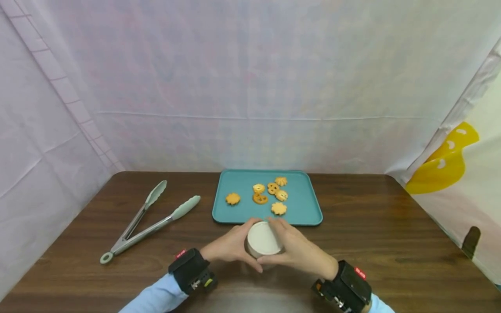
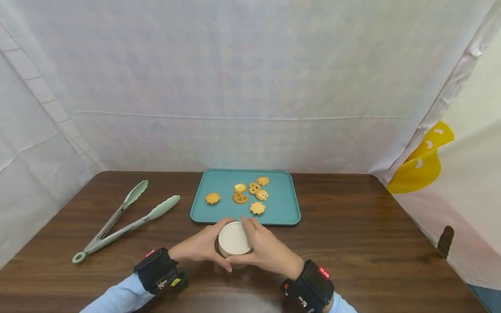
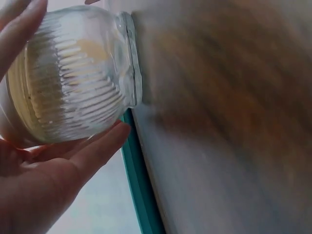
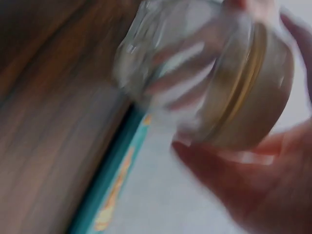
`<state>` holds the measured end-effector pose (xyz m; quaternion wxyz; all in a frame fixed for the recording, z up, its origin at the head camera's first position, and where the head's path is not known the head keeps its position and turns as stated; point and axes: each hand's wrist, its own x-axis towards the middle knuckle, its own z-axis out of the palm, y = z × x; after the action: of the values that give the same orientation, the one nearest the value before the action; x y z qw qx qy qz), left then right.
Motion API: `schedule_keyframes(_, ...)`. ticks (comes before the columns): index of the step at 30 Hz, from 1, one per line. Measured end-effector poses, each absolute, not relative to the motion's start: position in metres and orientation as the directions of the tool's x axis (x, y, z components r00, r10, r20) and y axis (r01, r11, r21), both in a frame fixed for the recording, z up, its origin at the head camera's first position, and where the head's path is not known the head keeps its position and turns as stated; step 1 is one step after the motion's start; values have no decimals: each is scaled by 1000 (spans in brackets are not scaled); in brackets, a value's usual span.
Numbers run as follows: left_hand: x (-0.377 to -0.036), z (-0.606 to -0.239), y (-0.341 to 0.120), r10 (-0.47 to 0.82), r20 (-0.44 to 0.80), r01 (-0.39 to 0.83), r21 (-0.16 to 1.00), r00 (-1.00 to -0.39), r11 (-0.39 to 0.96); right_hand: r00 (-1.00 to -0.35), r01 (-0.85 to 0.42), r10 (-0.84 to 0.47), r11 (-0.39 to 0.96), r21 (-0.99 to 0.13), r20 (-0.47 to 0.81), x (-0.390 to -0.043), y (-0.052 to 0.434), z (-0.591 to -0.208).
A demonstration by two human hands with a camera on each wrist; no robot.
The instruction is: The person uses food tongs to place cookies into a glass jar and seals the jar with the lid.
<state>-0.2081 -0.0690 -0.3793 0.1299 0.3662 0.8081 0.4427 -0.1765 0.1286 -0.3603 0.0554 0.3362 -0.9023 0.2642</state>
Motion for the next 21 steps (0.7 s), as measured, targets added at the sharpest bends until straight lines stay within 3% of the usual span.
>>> schedule_keyframes(4, -208, -380, -68, 701, 132, 502, 789, -701, 353, -799, -588, -483, 753, -296, 358, -163, 114, -364)
schedule_keyframes(9, -207, -380, -64, 696, 135, 507, 782, -705, 362, -798, -541, -411, 811, -223, 441, -159, 107, -370)
schedule_keyframes(14, -208, -382, -62, 685, 107, 487, 781, -721, 390, -760, -562, -415, 806, -185, 501, -164, 110, -371)
schedule_keyframes(21, -213, -385, -61, 709, 134, 539, 749, -692, 385, -705, -606, -447, 783, -140, 551, -170, 115, -372)
